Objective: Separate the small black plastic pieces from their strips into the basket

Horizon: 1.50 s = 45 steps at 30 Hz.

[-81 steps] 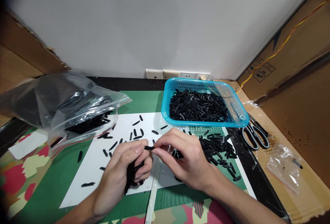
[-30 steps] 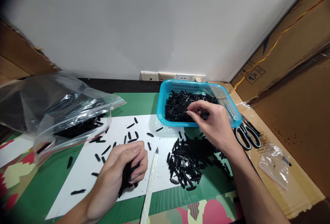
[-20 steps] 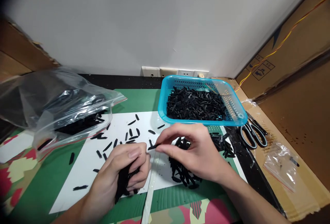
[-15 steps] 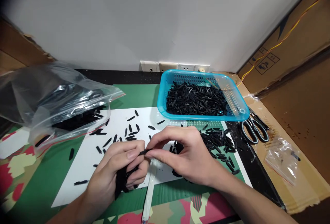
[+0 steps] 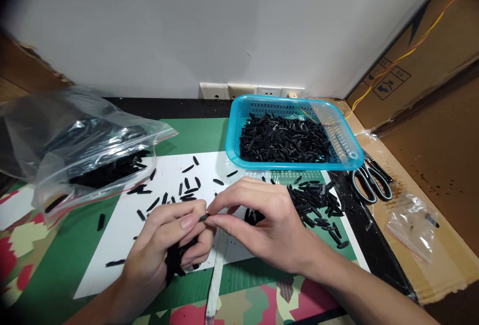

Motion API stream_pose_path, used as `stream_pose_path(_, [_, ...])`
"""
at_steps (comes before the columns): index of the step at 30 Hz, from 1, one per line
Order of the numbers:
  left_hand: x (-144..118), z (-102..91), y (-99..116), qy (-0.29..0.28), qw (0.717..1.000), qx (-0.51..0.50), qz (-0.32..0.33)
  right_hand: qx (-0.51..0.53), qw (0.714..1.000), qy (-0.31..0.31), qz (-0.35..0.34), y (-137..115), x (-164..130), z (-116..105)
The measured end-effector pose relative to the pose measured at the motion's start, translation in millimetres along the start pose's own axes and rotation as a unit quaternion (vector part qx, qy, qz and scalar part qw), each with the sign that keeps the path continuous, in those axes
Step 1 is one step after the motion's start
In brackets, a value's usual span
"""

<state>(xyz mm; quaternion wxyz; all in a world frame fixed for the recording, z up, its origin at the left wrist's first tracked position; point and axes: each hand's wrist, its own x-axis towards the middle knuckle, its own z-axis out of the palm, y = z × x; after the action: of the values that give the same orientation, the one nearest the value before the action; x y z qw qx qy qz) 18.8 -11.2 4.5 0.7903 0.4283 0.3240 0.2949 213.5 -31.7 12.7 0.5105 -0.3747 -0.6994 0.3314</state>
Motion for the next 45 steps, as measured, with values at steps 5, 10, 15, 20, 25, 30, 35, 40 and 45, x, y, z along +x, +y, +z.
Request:
stream_pose_path(5, [0.5,0.6,-0.8,0.004,1.0,-0.018,-0.009,-0.075,0.994,0.001,-0.076,0.0,-1.4,0.6])
stream_pose_path(10, [0.8,0.1,-1.1,0.0,1.0,-0.024,-0.007,-0.082,0.992,-0.006,-0.094,0.8,-3.4,1.8])
stream_pose_path(15, [-0.5,-3.2,-3.0,-0.001,1.0,0.02,0.008,-0.073,0.995,0.003,-0.075,0.7,-4.2,4.4])
stream_pose_path(20, [-1.8,-7.1,-6.7,0.02,0.992,0.122,0.029,-0.055,0.998,-0.005,-0.041,2.3,-3.9,3.8])
stream_pose_path(25, [-1.5,-8.5,-6.7,0.009,0.987,0.158,0.022,-0.017,1.0,-0.016,-0.011,2.1,-3.1,3.3])
stream_pose_path(30, [0.9,-8.6,-6.0,-0.022,0.989,0.148,0.012,-0.017,0.999,-0.043,0.005,2.2,-4.8,4.4])
stream_pose_path(35, [5.0,-10.4,-7.6,-0.041,0.988,0.148,0.007,-0.03,0.994,-0.103,0.035,7.3,-6.2,1.7])
stream_pose_path(40, [7.2,-10.5,-9.1,-0.032,0.989,0.147,-0.003,-0.037,0.99,-0.129,0.051,11.6,-6.1,1.4])
stream_pose_path(45, [7.9,-7.4,-8.9,-0.019,0.996,0.086,-0.016,-0.054,0.992,-0.109,0.037,13.8,-5.6,4.7])
